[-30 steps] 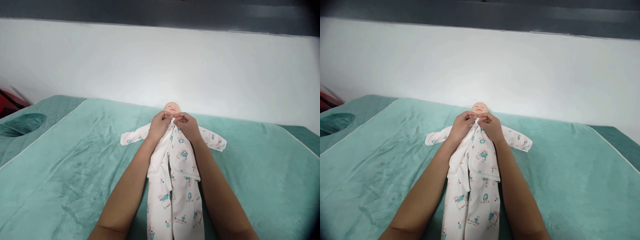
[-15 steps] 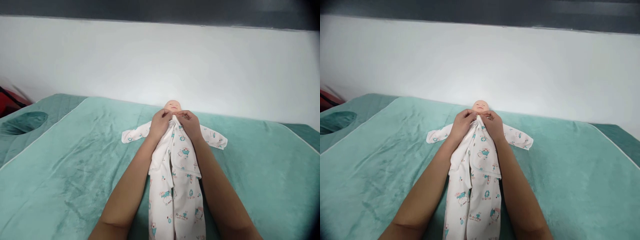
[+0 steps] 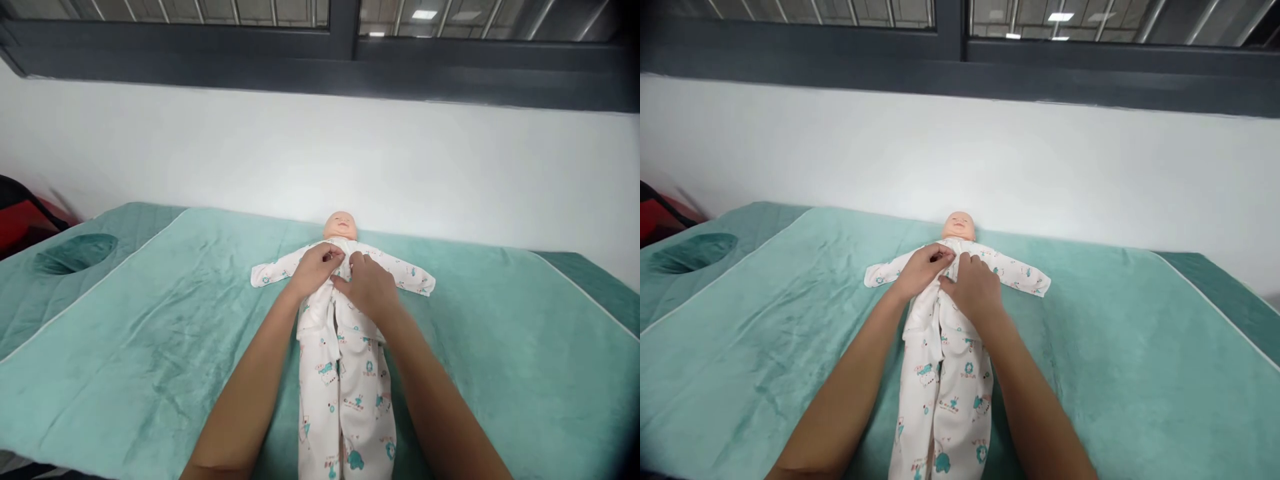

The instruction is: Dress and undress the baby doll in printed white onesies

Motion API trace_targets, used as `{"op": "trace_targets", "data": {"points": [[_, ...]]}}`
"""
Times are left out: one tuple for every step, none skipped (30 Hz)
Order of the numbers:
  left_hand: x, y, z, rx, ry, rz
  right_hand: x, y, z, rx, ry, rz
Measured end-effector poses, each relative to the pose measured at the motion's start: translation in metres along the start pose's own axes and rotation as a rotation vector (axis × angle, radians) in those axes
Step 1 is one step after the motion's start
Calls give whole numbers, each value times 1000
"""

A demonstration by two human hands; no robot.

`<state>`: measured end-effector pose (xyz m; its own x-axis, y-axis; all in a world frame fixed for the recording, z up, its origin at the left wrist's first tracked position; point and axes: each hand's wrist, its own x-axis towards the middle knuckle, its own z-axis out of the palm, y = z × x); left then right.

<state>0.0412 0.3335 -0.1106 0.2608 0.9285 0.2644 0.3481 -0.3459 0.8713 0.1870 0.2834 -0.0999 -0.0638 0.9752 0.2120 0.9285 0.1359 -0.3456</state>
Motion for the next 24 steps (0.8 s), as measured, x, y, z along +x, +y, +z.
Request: {"op": "trace_targets", "data": {"points": [[-1, 1, -2, -12, -22, 2, -2, -5, -1, -56, -8, -6], [-2, 1, -4, -26, -40, -1, -3, -9, -2, -95, -8, -5], [-3, 1, -6, -41, -57, -15, -3, -13, -2, -116, -6, 4], [-3, 2, -8, -54, -76, -35, -2, -15, 0, -121, -3, 22], [-3, 2, -10, -64, -94, -58, 0, -15, 1, -112, -6, 47], [-2, 2, -11, -69, -109, -79, 3, -14, 3, -92, -10, 73], [-1, 2, -12, -72, -119, -95, 7, -12, 4, -62, -15, 94], [0, 2, -13, -74, -124, -103, 11, -8, 6, -22, -17, 106], [1, 2, -13, -78, -124, -107, 15, -2, 6, 30, -16, 107], [2, 2, -13, -84, -122, -110, 19, 3, 6, 100, -12, 99], [3, 3, -13, -101, -122, -118, 22, 9, 6, 197, -13, 87], [4, 3, -12, -131, -120, -129, 25, 15, 6, 323, -23, 82], [5, 4, -11, -175, -112, -142, 28, 20, 6, 475, -45, 86], [5, 4, -10, -230, -99, -157, 29, 25, 6, 642, -76, 99], [5, 5, -9, -291, -81, -174, 31, 28, 7, 812, -112, 119], [5, 6, -8, -347, -63, -191, 32, 31, 8, 970, -144, 141], [5, 7, -7, -392, -47, -204, 33, 33, 10, 1105, -165, 161], [4, 7, -6, -422, -34, -212, 34, 34, 11, 1214, -173, 174], [4, 8, -5, -436, -27, -215, 34, 34, 13, 1296, -173, 179], [4, 8, -5, -437, -23, -214, 35, 34, 14, 1354, -167, 175], [4, 8, -4, -430, -17, -211, 35, 34, 15, 1392, -158, 166], [4, 8, -3, -420, -11, -208, 35, 34, 16, 1413, -148, 151], [5, 8, -2, -411, -7, -205, 35, 34, 16, 1422, -140, 137], [5, 8, -1, -406, -4, -200, 36, 34, 17, 1424, -133, 127]]}}
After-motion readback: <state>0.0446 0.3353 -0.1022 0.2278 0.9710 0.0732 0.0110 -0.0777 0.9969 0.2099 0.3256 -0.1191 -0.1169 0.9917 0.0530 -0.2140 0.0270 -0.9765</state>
